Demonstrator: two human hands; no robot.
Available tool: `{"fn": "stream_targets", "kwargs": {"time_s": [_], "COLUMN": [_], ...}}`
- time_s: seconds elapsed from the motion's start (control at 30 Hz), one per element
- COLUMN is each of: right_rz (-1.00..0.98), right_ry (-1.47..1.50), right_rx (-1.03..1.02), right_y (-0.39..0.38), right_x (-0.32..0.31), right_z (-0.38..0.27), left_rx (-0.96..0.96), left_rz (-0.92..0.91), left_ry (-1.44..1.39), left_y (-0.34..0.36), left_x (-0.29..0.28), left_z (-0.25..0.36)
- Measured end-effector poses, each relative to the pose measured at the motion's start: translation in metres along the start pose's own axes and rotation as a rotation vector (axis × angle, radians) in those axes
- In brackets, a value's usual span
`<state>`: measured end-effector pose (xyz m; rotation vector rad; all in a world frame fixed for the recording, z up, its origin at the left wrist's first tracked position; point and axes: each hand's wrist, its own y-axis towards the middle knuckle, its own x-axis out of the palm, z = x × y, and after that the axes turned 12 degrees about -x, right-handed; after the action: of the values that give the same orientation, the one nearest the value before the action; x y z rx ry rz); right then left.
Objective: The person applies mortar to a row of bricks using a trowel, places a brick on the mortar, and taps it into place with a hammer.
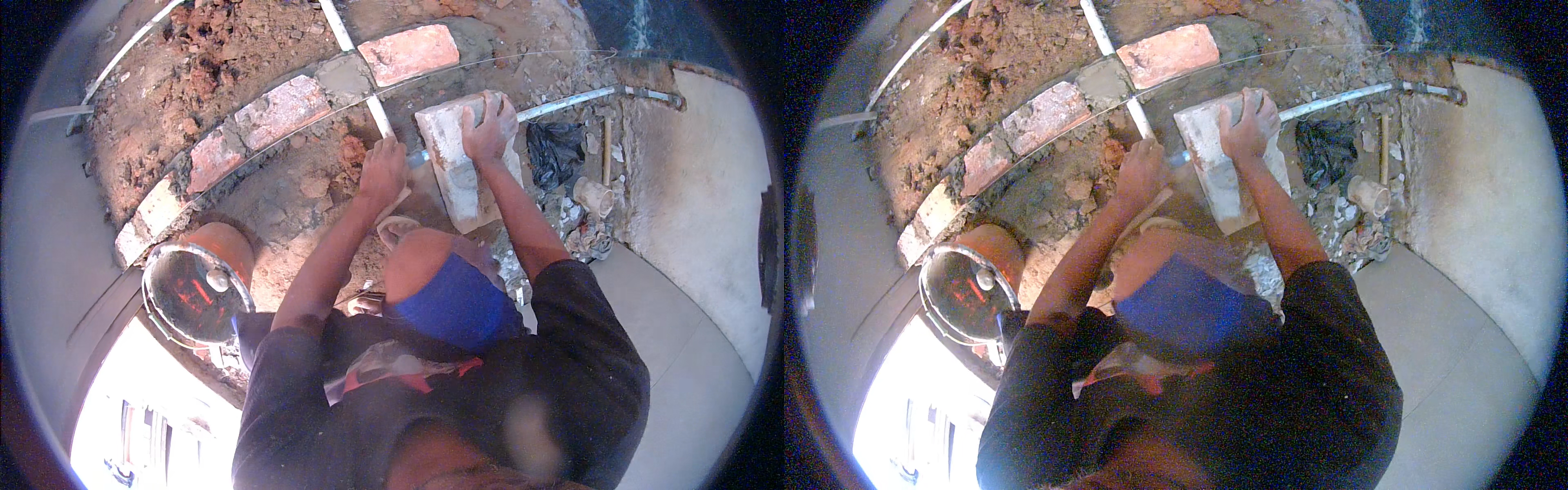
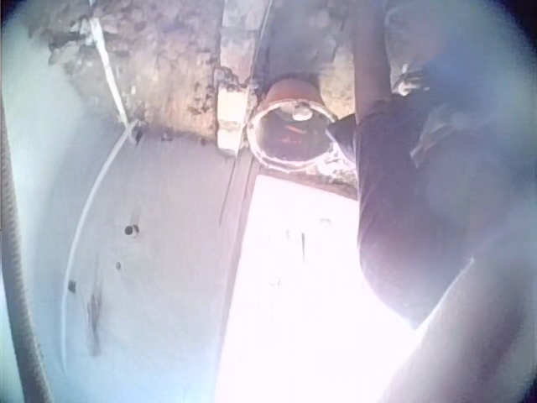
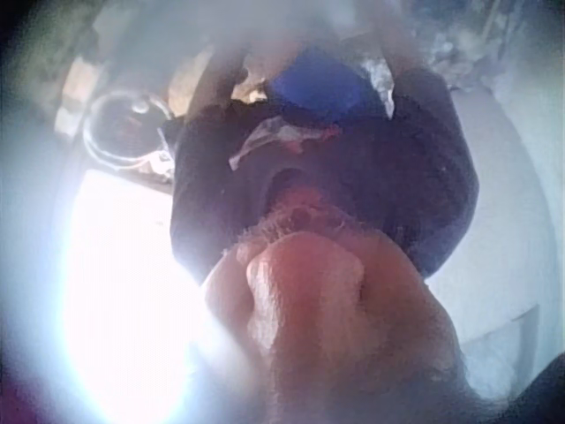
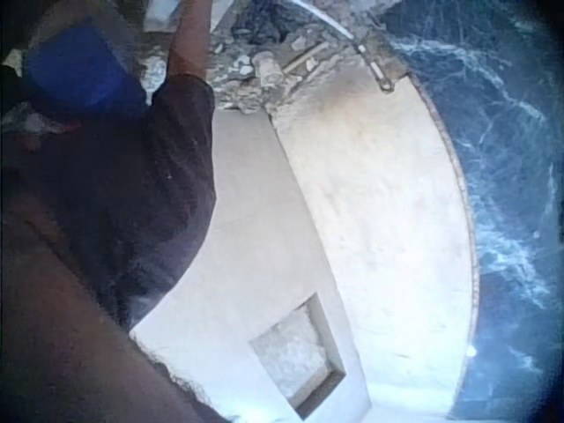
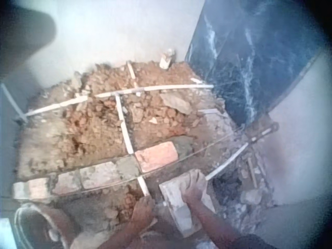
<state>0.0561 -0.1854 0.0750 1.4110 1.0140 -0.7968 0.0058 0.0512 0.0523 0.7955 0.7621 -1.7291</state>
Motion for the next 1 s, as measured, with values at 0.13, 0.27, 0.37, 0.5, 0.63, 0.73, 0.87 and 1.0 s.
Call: {"fn": "stream_targets", "kwargs": {"time_s": [0.13, 0.27, 0.37, 0.5, 0.63, 0.73, 0.87, 1.0], "right_rz": [0.023, -0.060, -0.200, -0.551, -0.611, -0.669, -0.614, -0.494], "right_ry": [-0.025, -0.044, 0.065, 0.224, 0.294, 0.346, 0.428, 0.658], "right_rx": [0.000, 0.062, 0.193, 0.093, 0.053, 0.006, -0.158, -0.214], "right_y": [-0.003, -0.005, -0.004, 0.004, 0.016, 0.033, 0.059, 0.063], "right_x": [-0.001, -0.011, -0.027, -0.063, -0.110, -0.135, -0.156, -0.145], "right_z": [-0.002, -0.008, -0.005, 0.014, 0.028, 0.029, 0.001, -0.039], "left_rx": [-0.113, -0.194, -0.343, -0.386, -0.406, -0.421, -0.559, -0.578], "left_rz": [0.032, 0.078, -0.023, 0.023, 0.110, 0.103, 0.265, 0.444], "left_ry": [-0.080, -0.134, -0.114, -0.164, -0.170, -0.197, -0.312, -0.334], "left_y": [-0.003, -0.001, 0.009, 0.016, -0.004, -0.025, -0.056, -0.083], "left_x": [-0.020, -0.043, -0.062, -0.091, -0.148, -0.192, -0.251, -0.280], "left_z": [-0.001, 0.004, 0.009, 0.006, 0.004, -0.018, -0.037, -0.056]}}
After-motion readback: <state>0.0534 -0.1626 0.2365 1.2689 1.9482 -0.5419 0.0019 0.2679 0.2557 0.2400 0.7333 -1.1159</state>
